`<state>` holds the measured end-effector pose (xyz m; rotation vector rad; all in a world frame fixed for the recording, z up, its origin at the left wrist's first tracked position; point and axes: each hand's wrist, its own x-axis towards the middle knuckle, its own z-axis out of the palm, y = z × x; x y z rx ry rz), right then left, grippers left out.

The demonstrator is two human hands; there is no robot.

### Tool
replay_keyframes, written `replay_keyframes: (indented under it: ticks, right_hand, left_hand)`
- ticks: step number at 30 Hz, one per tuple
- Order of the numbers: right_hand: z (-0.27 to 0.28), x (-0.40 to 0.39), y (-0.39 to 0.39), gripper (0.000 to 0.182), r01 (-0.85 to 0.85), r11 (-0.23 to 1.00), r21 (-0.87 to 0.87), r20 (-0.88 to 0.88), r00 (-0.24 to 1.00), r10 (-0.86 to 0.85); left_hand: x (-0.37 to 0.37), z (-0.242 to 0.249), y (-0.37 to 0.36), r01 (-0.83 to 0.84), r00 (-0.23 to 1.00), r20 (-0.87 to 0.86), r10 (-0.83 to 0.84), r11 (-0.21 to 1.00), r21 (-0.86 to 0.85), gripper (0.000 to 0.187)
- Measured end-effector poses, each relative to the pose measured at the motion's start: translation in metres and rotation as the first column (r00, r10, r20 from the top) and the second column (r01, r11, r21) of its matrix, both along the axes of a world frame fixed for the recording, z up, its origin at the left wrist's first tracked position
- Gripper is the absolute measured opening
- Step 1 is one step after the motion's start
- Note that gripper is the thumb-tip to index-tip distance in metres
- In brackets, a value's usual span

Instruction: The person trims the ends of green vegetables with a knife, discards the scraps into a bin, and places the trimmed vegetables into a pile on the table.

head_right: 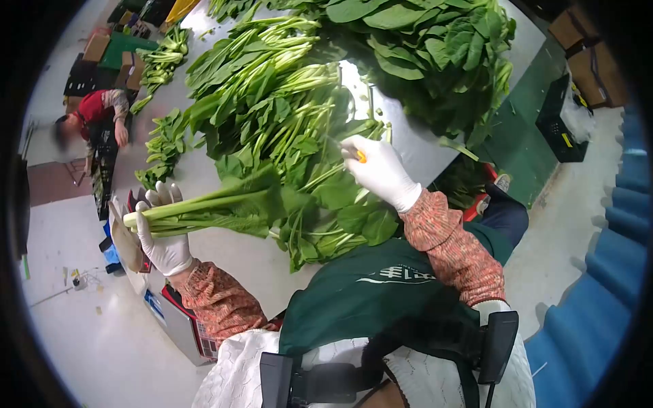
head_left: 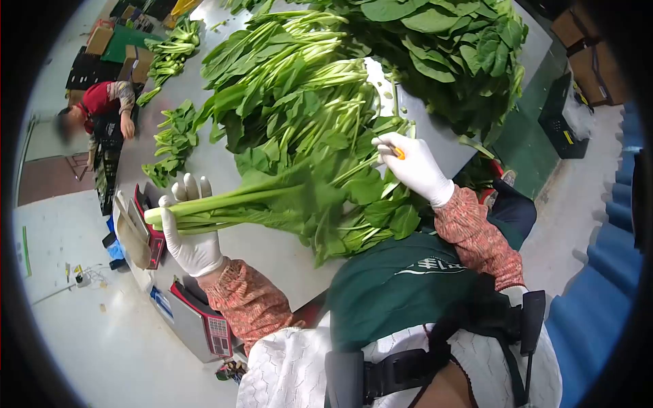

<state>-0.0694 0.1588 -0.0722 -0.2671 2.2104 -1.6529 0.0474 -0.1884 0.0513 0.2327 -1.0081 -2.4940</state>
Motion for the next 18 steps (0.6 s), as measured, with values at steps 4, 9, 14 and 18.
replay_keyframes:
  ticks: [4,9,14,18]
  right_hand:
    - [-0.029,-0.022,-0.014,0.028,0.054,0.999,0.01,-0.189,0.981,-0.051]
    - [-0.035,-0.058,-0.033,0.038,0.18,0.98,0.089,-0.424,0.897,-0.127]
    - [-0.06,-0.072,-0.047,0.029,0.003,0.938,0.347,-0.374,0.917,0.136]
    - [-0.033,-0.023,-0.032,0.013,-0.369,0.925,0.091,-0.279,0.882,0.379]
  left_hand:
    - [0.012,-0.004,-0.015,0.056,0.991,-0.125,-0.047,0.996,0.072,0.018]
    - [0.017,0.006,-0.02,0.013,0.988,-0.149,-0.033,0.991,-0.136,0.01]
    - [0.012,0.013,-0.002,-0.132,0.98,0.042,0.197,0.786,-0.604,0.012]
    - [0.012,0.008,0.0,-0.157,0.899,0.158,0.408,0.638,-0.754,0.013]
